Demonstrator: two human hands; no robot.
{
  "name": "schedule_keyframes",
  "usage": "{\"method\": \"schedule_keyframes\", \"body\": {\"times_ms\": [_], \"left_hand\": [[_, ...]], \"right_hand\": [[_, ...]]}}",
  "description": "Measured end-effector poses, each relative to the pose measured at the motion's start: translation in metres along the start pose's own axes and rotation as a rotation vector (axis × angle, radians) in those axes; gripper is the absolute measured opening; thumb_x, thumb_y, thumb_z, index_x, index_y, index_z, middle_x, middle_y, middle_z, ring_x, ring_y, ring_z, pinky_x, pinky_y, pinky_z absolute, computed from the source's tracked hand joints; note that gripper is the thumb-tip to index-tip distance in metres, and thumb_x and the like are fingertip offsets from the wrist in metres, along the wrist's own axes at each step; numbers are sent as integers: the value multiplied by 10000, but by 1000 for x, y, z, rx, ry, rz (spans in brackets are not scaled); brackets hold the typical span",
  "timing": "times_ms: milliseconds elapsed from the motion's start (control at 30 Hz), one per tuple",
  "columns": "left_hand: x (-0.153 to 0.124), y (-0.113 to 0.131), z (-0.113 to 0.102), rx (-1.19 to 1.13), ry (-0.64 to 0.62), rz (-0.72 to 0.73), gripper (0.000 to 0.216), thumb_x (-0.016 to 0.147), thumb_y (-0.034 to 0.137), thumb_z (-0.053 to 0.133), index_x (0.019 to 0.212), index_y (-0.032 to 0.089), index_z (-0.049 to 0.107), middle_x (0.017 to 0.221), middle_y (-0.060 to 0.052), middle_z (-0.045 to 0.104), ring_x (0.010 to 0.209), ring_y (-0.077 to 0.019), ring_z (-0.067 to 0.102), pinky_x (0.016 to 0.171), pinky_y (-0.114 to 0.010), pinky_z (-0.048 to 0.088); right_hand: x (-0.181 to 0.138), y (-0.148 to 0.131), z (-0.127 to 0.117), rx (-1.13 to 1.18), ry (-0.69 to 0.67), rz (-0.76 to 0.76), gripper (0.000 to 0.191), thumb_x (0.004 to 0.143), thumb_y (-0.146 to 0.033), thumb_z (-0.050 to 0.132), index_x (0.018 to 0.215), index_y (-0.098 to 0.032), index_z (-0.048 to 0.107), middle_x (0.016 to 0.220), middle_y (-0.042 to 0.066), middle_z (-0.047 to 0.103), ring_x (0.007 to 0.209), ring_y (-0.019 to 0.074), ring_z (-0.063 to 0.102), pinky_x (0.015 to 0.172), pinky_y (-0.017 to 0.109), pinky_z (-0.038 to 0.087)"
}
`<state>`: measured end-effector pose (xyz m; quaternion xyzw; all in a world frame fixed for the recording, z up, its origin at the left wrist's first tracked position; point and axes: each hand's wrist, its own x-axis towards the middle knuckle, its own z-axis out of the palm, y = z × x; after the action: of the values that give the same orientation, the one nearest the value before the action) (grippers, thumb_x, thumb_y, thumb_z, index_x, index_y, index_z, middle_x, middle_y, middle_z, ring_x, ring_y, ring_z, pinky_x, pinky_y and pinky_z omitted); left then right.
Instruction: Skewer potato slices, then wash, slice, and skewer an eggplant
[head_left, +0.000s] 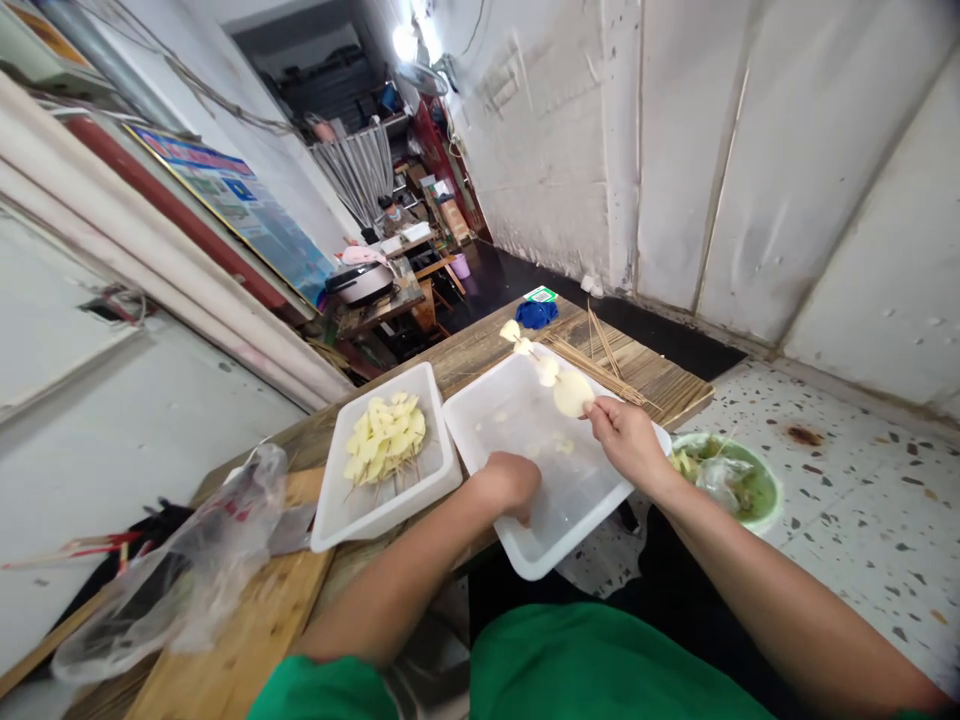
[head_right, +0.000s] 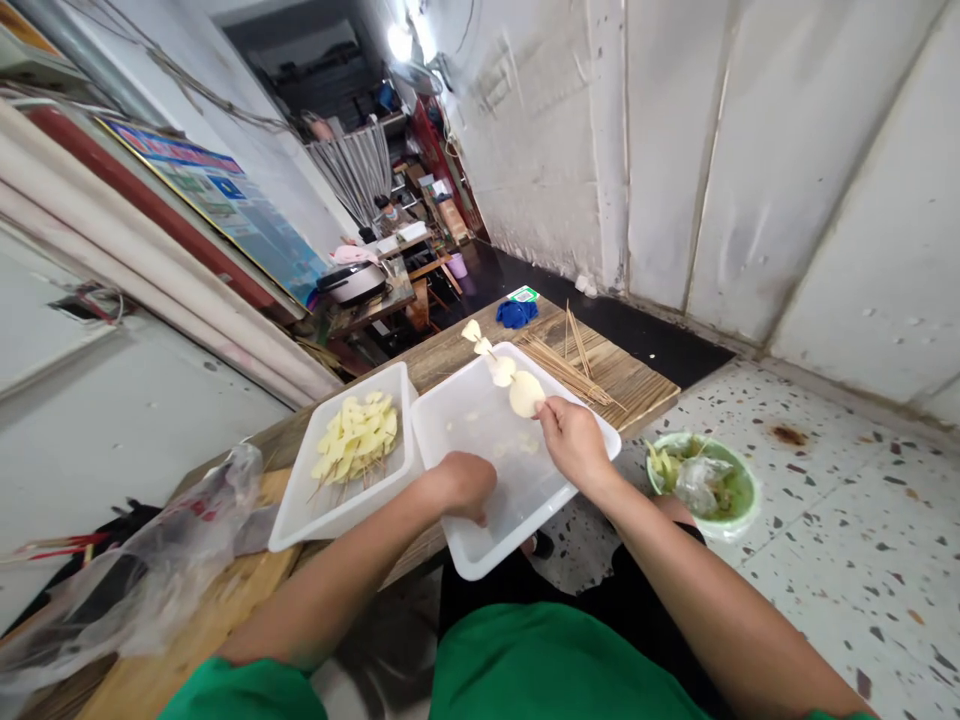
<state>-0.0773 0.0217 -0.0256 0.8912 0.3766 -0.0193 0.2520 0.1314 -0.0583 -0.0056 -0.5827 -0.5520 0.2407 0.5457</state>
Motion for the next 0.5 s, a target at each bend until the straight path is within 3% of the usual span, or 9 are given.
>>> {"method": "schedule_keyframes", "body": {"times_ms": [167,333,500], "left_hand": [[-6,8,-20,238,-395,-61,340,381,192,854,358,211,515,363,14,376,503,-245,532,706,-437,466],[-4,7,-22,233,-316,-5,392,346,148,863,313,212,477,325,29,304,444,-228,496,635,-399,444],[1,3,-20,217,-438,33,314,363,138,838,341,225,537,316,27,411,327,-127,327,532,-328,400]], "right_hand": [[-3,-2,6,-2,-27,-6,338,871,-408,384,695,-198,583,627,32,595,617,173,537,595,267,342],[-4,-3,10,-18,-32,7,342,884,-389,368,681,-199,567,620,33,591,614,175,535,596,269,347],[-4,0,10,-12,-17,-17,331,886,-384,373,704,-202,580,608,24,586,618,175,545,600,266,360]]}}
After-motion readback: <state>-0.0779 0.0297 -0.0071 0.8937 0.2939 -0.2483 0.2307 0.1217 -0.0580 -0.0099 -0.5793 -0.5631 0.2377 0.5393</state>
